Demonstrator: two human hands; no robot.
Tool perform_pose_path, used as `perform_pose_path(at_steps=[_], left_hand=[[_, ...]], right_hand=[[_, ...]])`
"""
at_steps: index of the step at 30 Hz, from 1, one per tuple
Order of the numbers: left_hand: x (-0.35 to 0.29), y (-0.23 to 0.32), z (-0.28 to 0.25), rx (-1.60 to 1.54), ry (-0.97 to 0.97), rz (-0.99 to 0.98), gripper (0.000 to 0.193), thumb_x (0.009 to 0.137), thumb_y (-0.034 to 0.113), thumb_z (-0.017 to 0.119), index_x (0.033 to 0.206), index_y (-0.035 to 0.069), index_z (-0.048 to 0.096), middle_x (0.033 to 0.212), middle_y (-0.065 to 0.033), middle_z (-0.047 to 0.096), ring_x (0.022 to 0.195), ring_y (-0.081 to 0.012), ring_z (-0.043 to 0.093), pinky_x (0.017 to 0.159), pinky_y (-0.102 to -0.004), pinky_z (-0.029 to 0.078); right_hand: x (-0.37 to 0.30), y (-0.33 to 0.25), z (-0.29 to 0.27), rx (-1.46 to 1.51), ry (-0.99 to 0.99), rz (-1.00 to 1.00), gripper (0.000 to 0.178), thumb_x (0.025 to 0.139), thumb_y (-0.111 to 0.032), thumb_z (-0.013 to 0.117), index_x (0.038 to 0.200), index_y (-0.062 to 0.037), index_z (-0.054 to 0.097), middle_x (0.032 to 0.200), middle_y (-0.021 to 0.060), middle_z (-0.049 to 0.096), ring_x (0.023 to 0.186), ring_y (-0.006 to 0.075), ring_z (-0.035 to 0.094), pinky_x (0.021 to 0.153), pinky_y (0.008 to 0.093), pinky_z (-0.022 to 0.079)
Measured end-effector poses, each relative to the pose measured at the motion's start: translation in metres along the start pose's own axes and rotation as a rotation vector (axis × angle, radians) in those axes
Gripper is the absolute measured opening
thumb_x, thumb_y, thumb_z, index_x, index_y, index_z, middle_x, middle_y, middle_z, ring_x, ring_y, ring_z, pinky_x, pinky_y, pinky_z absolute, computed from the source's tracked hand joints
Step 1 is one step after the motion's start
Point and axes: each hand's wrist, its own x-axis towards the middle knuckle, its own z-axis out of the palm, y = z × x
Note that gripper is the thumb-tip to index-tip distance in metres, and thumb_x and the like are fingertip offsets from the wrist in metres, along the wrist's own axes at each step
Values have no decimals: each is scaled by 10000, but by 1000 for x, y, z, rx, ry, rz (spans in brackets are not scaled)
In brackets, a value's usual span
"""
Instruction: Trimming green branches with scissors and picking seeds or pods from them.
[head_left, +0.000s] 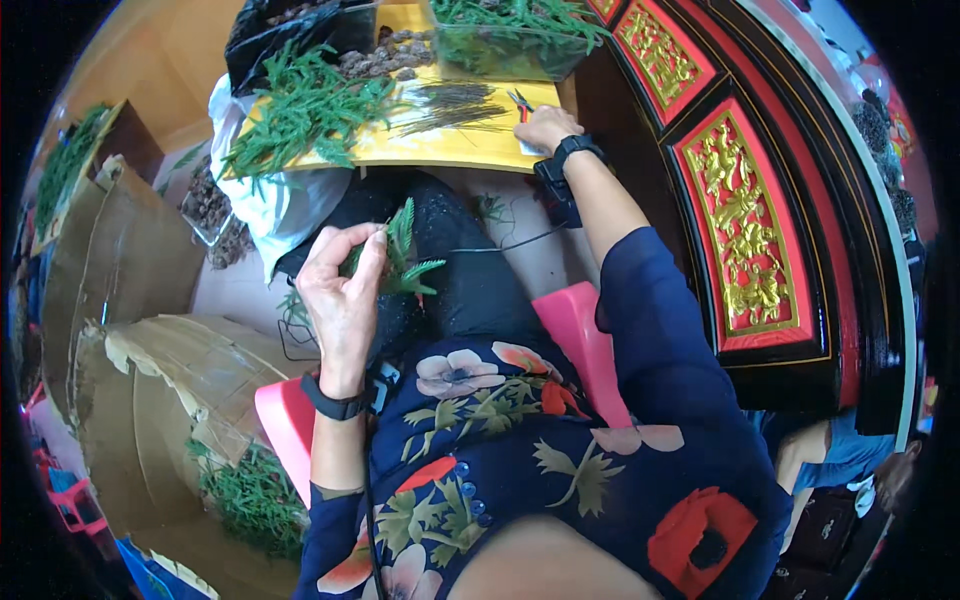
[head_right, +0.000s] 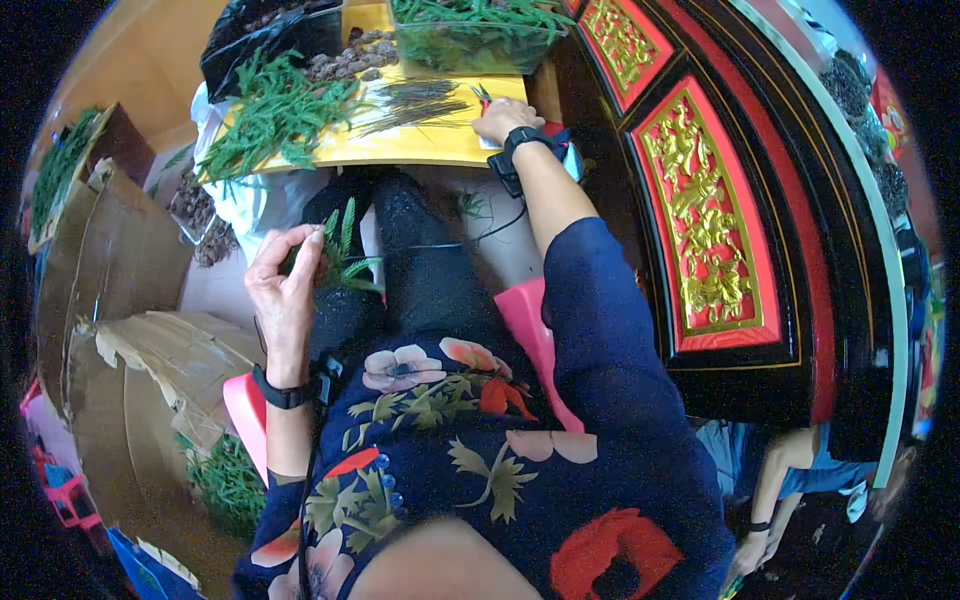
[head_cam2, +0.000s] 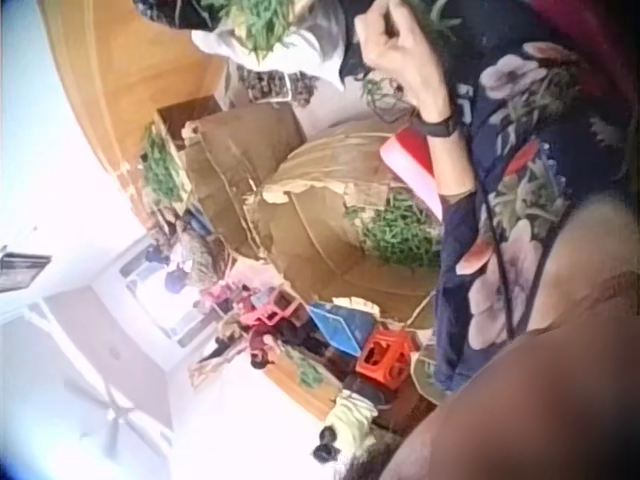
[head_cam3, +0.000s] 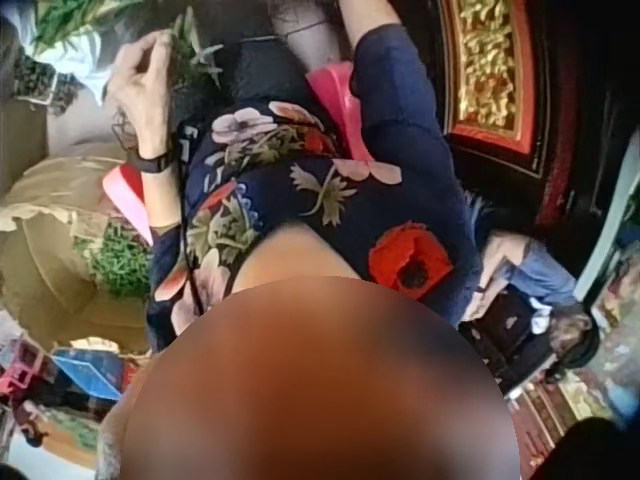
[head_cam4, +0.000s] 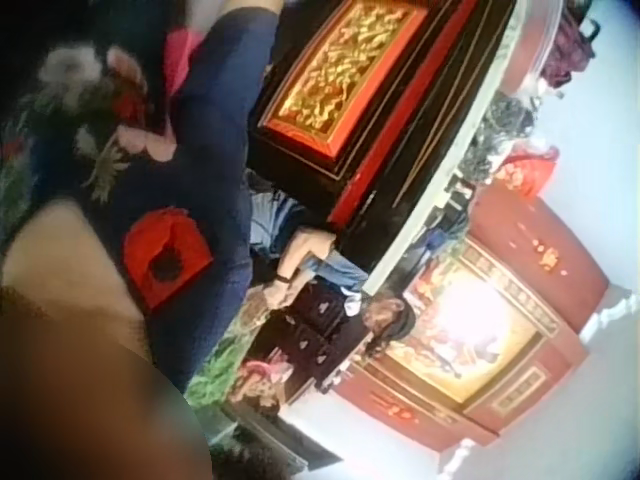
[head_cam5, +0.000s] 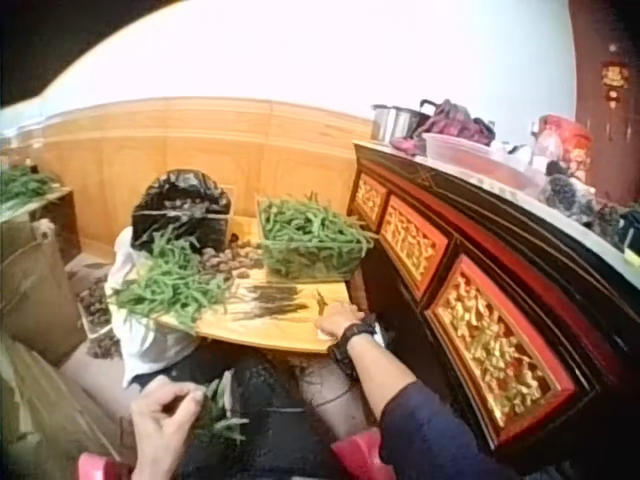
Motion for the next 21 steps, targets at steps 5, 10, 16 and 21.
perform_pose_path(at_steps=[5, 10, 16, 21], left_hand=[[6, 5, -3, -121, -7, 8, 97, 824, 48, 641, 870, -30, 672, 700, -10, 520, 604, -63, 503, 545, -206, 388], [8, 9, -17, -200, 18, -12, 93, 825, 48, 642, 863, -30, 673, 701, -1, 518, 581, -56, 506, 520, -202, 386], [16, 12, -25, -287, -22, -29, 84, 826, 53, 647, 860, -18, 677, 714, 27, 532, 646, -40, 491, 584, -191, 373], [17, 6, -38, -554, -133, -121, 62, 810, 45, 649, 844, -2, 671, 753, 29, 556, 709, -39, 504, 656, -189, 380]], right_hand=[[37, 16, 23, -197, 210, 19, 498, 743, -280, 518, 1148, -5, 603, 1198, 271, 548, 1150, 374, 518, 949, 417, 433], [19, 9, 31, 109, 356, 102, 478, 766, -271, 551, 1180, -32, 540, 1172, 219, 564, 1073, 354, 564, 929, 415, 436], [-54, -22, 6, 640, 284, -562, 291, 784, -186, 621, 1021, -26, 567, 924, 105, 600, 834, 196, 569, 760, 308, 449], [-159, -70, -24, 642, 17, -1202, 265, 753, -20, 566, 1014, -20, 523, 907, 69, 539, 830, 136, 518, 775, 253, 421]])
